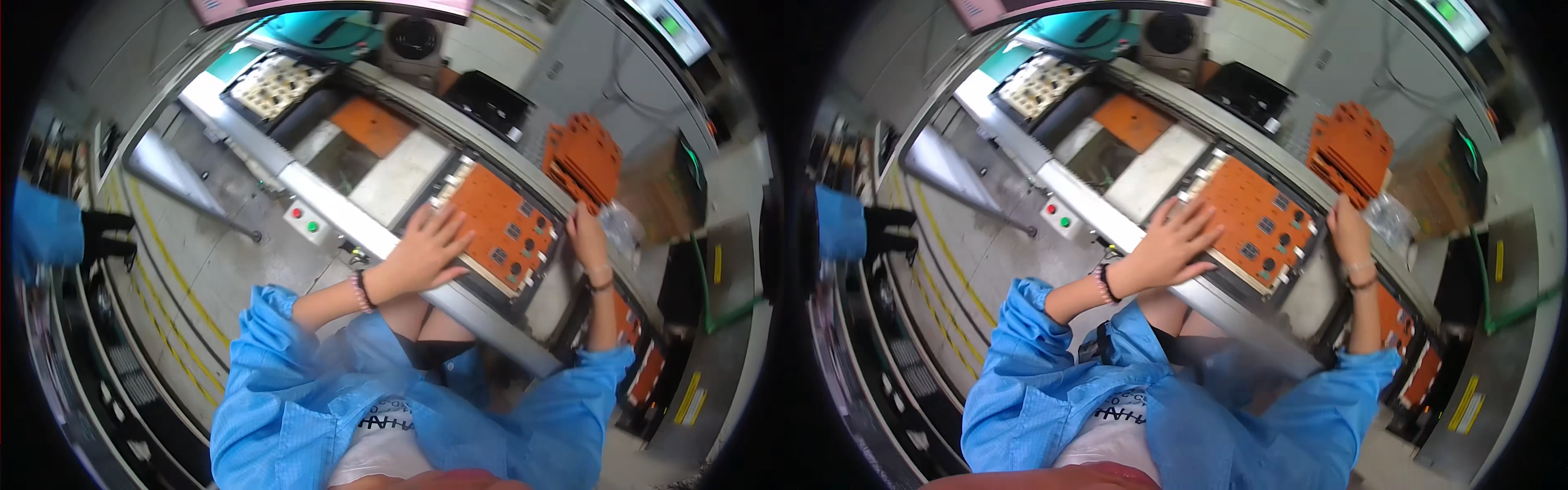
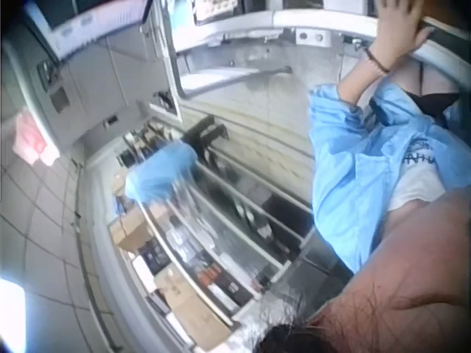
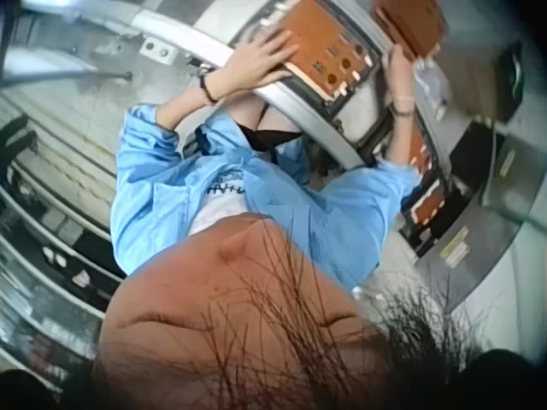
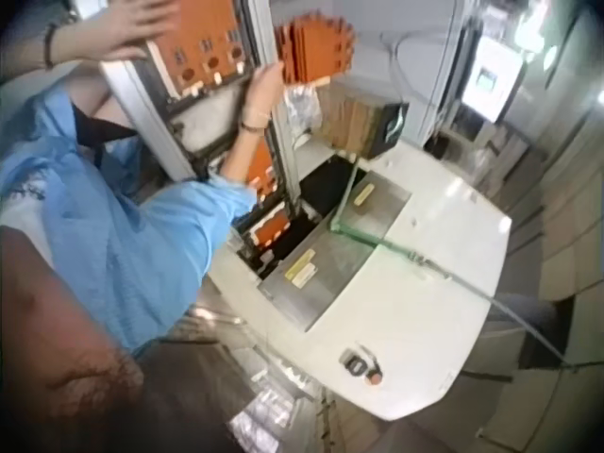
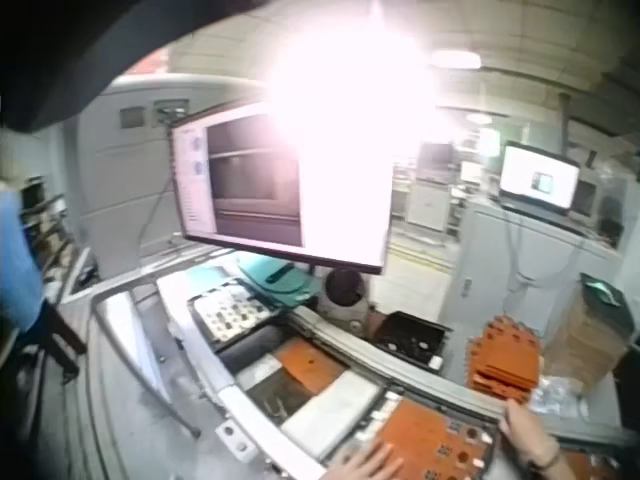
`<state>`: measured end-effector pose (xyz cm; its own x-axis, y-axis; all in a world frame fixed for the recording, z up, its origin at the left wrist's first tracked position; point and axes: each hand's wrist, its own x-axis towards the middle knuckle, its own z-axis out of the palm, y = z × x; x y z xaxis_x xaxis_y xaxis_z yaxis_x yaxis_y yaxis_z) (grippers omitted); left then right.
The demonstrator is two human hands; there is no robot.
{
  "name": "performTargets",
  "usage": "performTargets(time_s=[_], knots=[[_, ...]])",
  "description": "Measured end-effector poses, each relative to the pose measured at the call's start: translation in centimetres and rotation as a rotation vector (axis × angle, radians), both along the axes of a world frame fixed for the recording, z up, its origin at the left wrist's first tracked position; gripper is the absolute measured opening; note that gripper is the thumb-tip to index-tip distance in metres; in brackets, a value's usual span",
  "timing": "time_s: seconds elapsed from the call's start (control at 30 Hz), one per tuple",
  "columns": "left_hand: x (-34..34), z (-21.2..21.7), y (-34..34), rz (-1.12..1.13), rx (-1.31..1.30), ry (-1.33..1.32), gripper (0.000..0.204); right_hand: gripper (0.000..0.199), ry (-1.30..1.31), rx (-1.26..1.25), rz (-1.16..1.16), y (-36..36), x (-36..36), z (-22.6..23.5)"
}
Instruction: Inspecting and assembling PCB circuit boards on a manufacturing line.
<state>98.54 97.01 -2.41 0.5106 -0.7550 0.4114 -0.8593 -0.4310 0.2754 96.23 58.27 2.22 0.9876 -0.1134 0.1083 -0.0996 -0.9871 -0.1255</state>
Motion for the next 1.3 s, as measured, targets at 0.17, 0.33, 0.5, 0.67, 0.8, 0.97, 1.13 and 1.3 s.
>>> performTargets(time_s=[0.17,0.33,0.5,0.67,0.8,0.97,1.13,1.3], knots=[[-0.3,-1.2,-0.3,0.004,-0.066,0.003,0.057,0.010,0.064,0.081,0.427,9.2,3.3,3.2],[-0.4,-1.8,0.4,-0.013,-0.100,-0.011,0.061,0.010,0.117,0.077,0.690,15.5,1.5,2.3],[5.8,1.2,6.2,0.281,0.050,0.230,0.066,0.018,0.064,0.045,0.616,14.0,-0.9,3.0],[15.8,-0.8,16.9,0.788,0.045,-0.238,0.061,0.027,0.094,0.058,0.549,11.1,-1.8,3.0],[19.0,-3.1,20.4,0.910,0.056,-0.180,0.057,0.027,0.106,0.117,0.550,11.0,0.3,2.4],[19.5,-2.8,20.6,0.887,0.009,-0.284,0.050,0.021,-0.156,0.208,0.551,10.8,7.7,3.0],[19.2,-1.9,21.2,0.952,0.004,-0.197,0.043,0.012,-0.346,-0.168,0.600,9.5,18.1,1.6],[18.1,1.0,19.5,0.900,-0.021,0.045,0.041,0.038,0.054,-0.396,0.428,7.5,24.4,-2.7]])
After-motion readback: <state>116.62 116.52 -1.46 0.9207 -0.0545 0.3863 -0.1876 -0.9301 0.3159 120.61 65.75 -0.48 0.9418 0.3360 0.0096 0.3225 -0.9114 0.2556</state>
